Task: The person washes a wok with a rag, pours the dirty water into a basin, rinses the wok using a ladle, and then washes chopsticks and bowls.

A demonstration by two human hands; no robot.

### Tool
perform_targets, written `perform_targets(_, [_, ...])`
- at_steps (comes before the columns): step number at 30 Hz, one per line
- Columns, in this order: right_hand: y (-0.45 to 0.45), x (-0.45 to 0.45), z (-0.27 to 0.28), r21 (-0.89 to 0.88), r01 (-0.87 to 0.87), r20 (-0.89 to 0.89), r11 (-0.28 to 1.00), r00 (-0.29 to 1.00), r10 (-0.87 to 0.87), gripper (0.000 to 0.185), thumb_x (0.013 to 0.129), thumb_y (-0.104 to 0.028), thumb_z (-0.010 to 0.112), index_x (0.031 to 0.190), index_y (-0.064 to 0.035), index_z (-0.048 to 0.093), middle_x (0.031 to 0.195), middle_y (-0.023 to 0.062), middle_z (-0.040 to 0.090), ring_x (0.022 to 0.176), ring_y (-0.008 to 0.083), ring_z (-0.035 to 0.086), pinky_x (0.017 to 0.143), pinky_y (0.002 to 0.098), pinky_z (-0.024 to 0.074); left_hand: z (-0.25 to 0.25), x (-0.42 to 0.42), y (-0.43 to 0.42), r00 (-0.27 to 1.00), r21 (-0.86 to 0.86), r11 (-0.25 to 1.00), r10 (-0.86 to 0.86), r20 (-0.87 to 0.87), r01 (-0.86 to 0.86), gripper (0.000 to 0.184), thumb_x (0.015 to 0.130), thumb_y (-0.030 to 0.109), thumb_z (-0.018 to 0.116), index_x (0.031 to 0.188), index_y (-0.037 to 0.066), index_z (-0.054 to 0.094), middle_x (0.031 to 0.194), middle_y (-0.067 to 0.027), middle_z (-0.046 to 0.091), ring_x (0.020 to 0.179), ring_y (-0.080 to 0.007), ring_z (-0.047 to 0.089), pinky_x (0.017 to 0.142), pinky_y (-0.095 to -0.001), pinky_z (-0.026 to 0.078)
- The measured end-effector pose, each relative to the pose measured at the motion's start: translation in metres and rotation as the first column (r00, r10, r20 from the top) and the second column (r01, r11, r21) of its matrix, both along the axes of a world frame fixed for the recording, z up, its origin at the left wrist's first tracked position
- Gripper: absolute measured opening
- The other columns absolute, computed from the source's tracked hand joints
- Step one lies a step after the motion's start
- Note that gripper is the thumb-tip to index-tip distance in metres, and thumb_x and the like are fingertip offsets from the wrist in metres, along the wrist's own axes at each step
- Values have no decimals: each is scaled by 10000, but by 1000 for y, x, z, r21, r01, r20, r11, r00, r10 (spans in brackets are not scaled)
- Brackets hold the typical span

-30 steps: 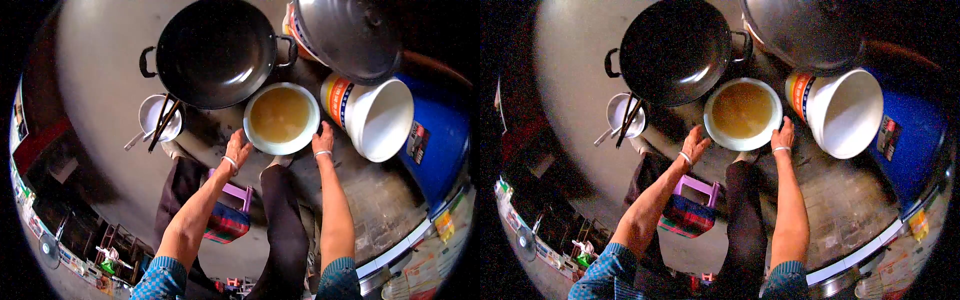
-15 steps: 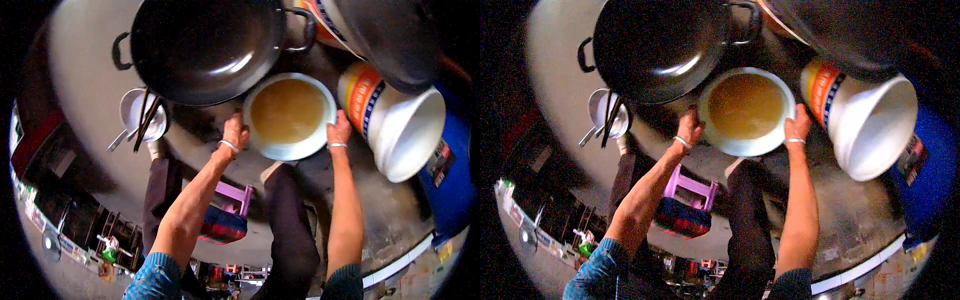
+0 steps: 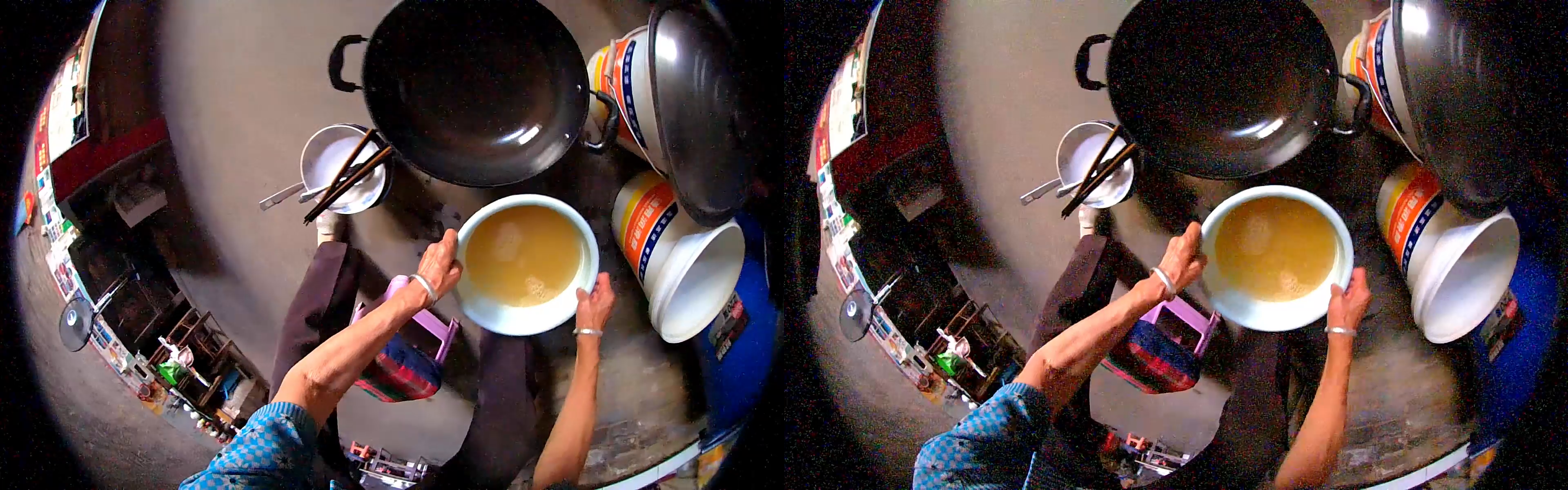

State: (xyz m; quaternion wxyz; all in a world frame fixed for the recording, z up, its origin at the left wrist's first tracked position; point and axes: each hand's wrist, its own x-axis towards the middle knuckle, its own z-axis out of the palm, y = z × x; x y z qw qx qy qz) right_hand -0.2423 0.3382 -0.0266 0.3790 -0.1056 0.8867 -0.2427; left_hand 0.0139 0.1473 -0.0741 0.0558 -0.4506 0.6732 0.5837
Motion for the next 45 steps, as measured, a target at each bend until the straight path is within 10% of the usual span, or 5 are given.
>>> perform_targets(20, [-295,243,109,-337,-25,110,941,992,65,214,668,76,568,850,-3,488,749,29,544,682,81,520,609,233,445,167,244,-288,967,-115,982,169,189,-149,281,632,19,547,891,-1,440,576,-133,413,520,-187,408,491,-338,379])
perform_targets(22, [-332,261,97,-256,-171,11,951,984,179,199,664,16,582,846,4,502,664,97,550,597,182,536,574,317,448,152,269,-320,972,-214,966,179,156,-143,247,638,33,527,845,-11,401,571,-229,456,504,-369,472,502,-419,395])
perform_targets(28, [-428,302,31,-267,-217,39,939,971,235,213,652,22,534,865,15,519,711,168,593,640,260,585,601,359,461,92,318,-400,961,-283,948,202,190,-143,240,625,48,516,840,-27,441,645,-247,519,611,-413,510,586,-465,408])
perform_targets(30, [-455,310,9,-223,-335,-55,916,942,331,193,646,14,511,838,22,510,682,173,577,628,273,576,601,366,455,60,338,-418,960,-297,945,200,196,-136,300,621,80,532,891,-31,466,605,-155,457,552,-241,437,516,-367,391])
perform_targets(45, [-520,319,-160,-91,-369,-128,925,926,356,172,639,-41,538,807,-10,560,802,250,609,785,427,586,698,458,461,-131,358,-444,810,62,824,535,238,-563,456,664,2,524,1119,26,541,748,-25,546,640,-131,508,499,-290,431])
